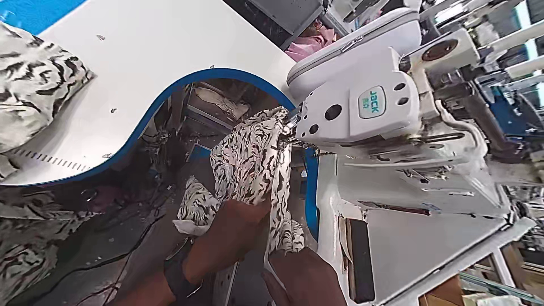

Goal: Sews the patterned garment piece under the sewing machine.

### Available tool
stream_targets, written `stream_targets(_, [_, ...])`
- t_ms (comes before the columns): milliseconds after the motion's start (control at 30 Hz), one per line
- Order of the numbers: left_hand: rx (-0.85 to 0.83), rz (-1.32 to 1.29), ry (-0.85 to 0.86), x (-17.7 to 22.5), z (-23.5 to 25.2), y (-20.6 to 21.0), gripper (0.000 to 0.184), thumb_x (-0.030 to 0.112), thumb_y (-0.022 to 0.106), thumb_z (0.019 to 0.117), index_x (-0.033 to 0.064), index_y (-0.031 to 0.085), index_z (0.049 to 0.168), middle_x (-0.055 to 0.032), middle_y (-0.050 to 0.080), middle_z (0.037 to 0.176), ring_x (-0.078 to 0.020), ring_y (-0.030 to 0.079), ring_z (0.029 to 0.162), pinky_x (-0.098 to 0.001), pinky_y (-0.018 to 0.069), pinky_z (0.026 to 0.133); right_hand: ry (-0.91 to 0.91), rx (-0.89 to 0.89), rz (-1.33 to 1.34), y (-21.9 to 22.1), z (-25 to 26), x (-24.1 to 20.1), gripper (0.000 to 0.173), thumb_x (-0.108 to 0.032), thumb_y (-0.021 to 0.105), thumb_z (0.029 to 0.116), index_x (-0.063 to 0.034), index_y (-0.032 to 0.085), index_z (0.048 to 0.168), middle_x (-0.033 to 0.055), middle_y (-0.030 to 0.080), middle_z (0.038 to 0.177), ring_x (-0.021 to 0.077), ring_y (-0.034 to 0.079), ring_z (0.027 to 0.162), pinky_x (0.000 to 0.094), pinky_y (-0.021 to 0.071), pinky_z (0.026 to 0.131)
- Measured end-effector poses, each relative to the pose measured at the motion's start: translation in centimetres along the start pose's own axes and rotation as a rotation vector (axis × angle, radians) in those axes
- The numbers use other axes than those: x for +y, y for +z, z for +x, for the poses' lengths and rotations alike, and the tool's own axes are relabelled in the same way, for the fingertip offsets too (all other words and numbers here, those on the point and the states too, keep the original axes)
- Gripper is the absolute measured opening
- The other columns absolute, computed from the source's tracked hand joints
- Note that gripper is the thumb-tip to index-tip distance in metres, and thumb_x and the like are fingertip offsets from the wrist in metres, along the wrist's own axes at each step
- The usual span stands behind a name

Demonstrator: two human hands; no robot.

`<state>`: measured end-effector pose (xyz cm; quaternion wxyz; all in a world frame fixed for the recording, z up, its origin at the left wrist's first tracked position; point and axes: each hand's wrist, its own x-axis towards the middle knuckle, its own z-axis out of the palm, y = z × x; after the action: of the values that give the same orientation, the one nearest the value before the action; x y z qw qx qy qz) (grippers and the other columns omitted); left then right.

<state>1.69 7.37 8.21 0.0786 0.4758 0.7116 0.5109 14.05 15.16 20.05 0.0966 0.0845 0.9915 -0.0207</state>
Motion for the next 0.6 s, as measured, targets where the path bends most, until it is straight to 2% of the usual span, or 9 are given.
stream_targets(67, [-0.179,-0.070,-0.049,0.6,0.0,-1.3,0.022,0.014,0.054,0.0967,0.0014,0.072,0.096,-0.0096,0.051,0.050,-0.0293,0.057,0.043,-0.0449,0.0448,0.042,0.003,-0.025,0.005,-0.3,0.2,-0.1,0.017,-0.017,0.068,0.0879,-0.0034,0.070,0.078,0.0104,0.061,0.059,0.0278,0.065,0.054,0.0409,0.0490,0.048])
stream_targets(133, [-0.298,-0.166,-0.078,0.5,0.0,-2.0,0.020,0.011,0.054,0.0972,0.0001,0.068,0.088,-0.0116,0.052,0.053,-0.0312,0.058,0.048,-0.0467,0.0452,0.047,0.036,-0.061,0.004,-0.3,0.3,-0.5,0.017,-0.017,0.066,0.0902,-0.0032,0.068,0.080,0.0102,0.058,0.054,0.0276,0.063,0.048,0.0407,0.0454,0.041])
stream_targets(200, [-0.252,-0.191,-0.057,-0.1,0.2,-1.9,0.020,0.009,0.054,0.0955,0.0012,0.065,0.081,-0.0107,0.051,0.053,-0.0293,0.057,0.048,-0.0448,0.0429,0.047,0.038,-0.060,-0.020,-0.4,0.2,-0.9,0.019,-0.017,0.065,0.0906,-0.0039,0.069,0.078,0.0102,0.058,0.053,0.0274,0.062,0.046,0.0405,0.0441,0.040])
stream_targets(233, [-0.181,-0.148,-0.028,-0.2,0.2,-1.7,0.018,0.010,0.056,0.0945,0.0025,0.067,0.083,-0.0093,0.051,0.052,-0.0278,0.056,0.045,-0.0433,0.0428,0.044,0.040,-0.041,-0.045,-0.5,0.2,-1.0,0.018,-0.017,0.066,0.0903,-0.0045,0.069,0.077,0.0097,0.058,0.054,0.0266,0.062,0.046,0.0396,0.0442,0.040])
stream_targets(333, [-0.071,-0.055,0.007,0.0,-0.2,-1.4,0.021,0.012,0.060,0.0875,0.0049,0.076,0.098,-0.0057,0.050,0.049,-0.0245,0.053,0.040,-0.0407,0.0395,0.040,0.083,0.025,-0.122,-0.3,0.3,-1.4,0.013,-0.014,0.065,0.0894,-0.0048,0.071,0.081,0.0083,0.058,0.053,0.0251,0.061,0.045,0.0372,0.0436,0.039])
stream_targets(367, [-0.075,-0.053,0.000,0.0,-0.4,-1.2,0.019,0.012,0.062,0.0857,0.0049,0.076,0.096,-0.0060,0.051,0.049,-0.0248,0.054,0.041,-0.0417,0.0407,0.040,0.086,0.048,-0.151,-0.1,0.4,-1.5,0.013,-0.013,0.064,0.0894,-0.0049,0.071,0.081,0.0075,0.057,0.051,0.0242,0.060,0.043,0.0361,0.0423,0.038])
stream_targets(433, [-0.090,-0.080,-0.020,-0.2,-0.8,-1.0,0.011,0.013,0.061,0.0858,0.0055,0.070,0.084,-0.0066,0.053,0.051,-0.0253,0.058,0.044,-0.0433,0.0436,0.042,0.073,0.077,-0.200,0.4,0.6,-1.6,0.013,-0.013,0.063,0.0886,-0.0067,0.070,0.079,0.0053,0.053,0.048,0.0217,0.056,0.040,0.0336,0.0394,0.037])
stream_targets(533, [-0.103,-0.203,-0.038,-0.3,-1.0,-0.9,0.024,0.016,0.058,0.0919,0.0043,0.064,0.072,-0.0077,0.053,0.052,-0.0238,0.058,0.047,-0.0421,0.0429,0.045,0.052,0.115,-0.251,0.8,1.4,-0.8,0.011,-0.011,0.062,0.0844,-0.0079,0.068,0.076,0.0038,0.050,0.047,0.0211,0.054,0.037,0.0337,0.0364,0.034])
stream_targets(600, [-0.113,-0.298,-0.049,-0.9,-0.4,-0.9,0.027,0.013,0.057,0.0945,0.0018,0.065,0.071,-0.0097,0.057,0.056,-0.0230,0.059,0.052,-0.0412,0.0440,0.051,0.043,0.168,-0.285,1.2,2.3,0.0,0.014,-0.014,0.060,0.0853,-0.0087,0.067,0.075,0.0031,0.048,0.046,0.0214,0.053,0.036,0.0339,0.0346,0.033])
